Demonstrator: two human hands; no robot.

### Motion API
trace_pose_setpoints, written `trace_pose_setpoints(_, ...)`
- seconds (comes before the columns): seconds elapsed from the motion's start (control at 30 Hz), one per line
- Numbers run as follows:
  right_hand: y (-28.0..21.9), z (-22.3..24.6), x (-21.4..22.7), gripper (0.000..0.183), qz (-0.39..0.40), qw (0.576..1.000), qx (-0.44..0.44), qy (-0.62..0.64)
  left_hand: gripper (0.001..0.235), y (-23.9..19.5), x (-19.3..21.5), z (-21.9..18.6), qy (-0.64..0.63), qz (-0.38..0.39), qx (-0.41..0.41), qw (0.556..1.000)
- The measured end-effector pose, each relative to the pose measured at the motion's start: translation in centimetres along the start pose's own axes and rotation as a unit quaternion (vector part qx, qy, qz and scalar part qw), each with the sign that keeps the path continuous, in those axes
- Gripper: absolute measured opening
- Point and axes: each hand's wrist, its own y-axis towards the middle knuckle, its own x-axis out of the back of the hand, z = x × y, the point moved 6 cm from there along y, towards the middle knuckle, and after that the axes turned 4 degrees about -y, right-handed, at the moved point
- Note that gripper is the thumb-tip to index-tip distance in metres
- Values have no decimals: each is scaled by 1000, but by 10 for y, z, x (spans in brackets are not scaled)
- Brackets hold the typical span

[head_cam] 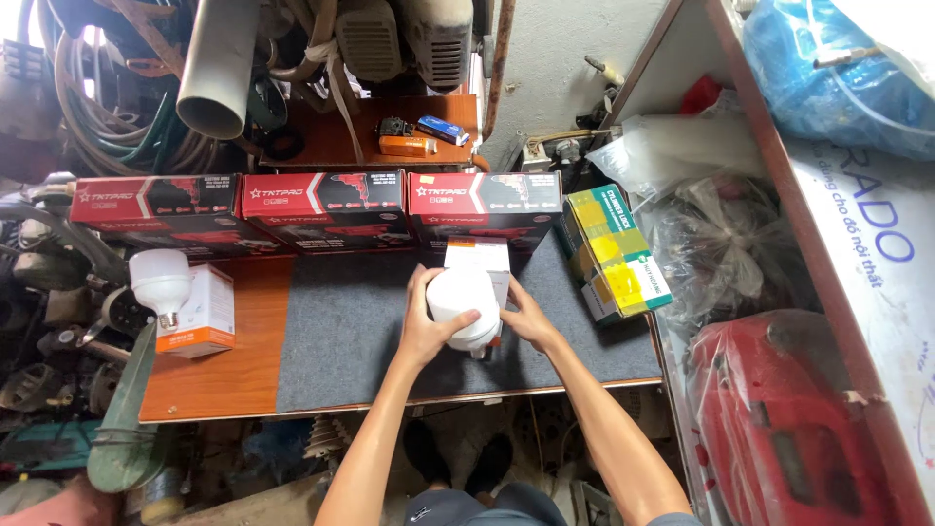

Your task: The person retrieves a yellow box from a shelf and places it on a workbench. They then move several red boxes from the shelf to the bench. Finally, they take three small white boxes from the shelf, open each one to remove a light bulb, and place the bulbs on the bench.

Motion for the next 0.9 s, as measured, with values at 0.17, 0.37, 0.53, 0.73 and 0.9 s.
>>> trace_pose_setpoints(0.17, 3, 5, -7, 75, 7, 998, -59, -1, 85, -9, -5, 32, -134, 26, 87, 987)
trace_pose_setpoints(0.37, 9, 23, -56, 66, 47, 995, -89, -2, 77, -21, 41, 40, -73, -23, 131, 988)
trace_pose_setpoints(0.53, 28, 50, -124, 70, 109, 989, -97, -38, 70, -27, 111, 45, -47, -50, 144, 987)
trace_pose_setpoints(0.73, 74, 70, -222, 77, 158, 978, -107, -84, 69, -27, 214, 54, -15, -115, 165, 979)
trace_pose_setpoints(0.9, 112, 71, -303, 83, 210, 973, -96, -20, 72, -21, 292, 62, -9, -167, 195, 967)
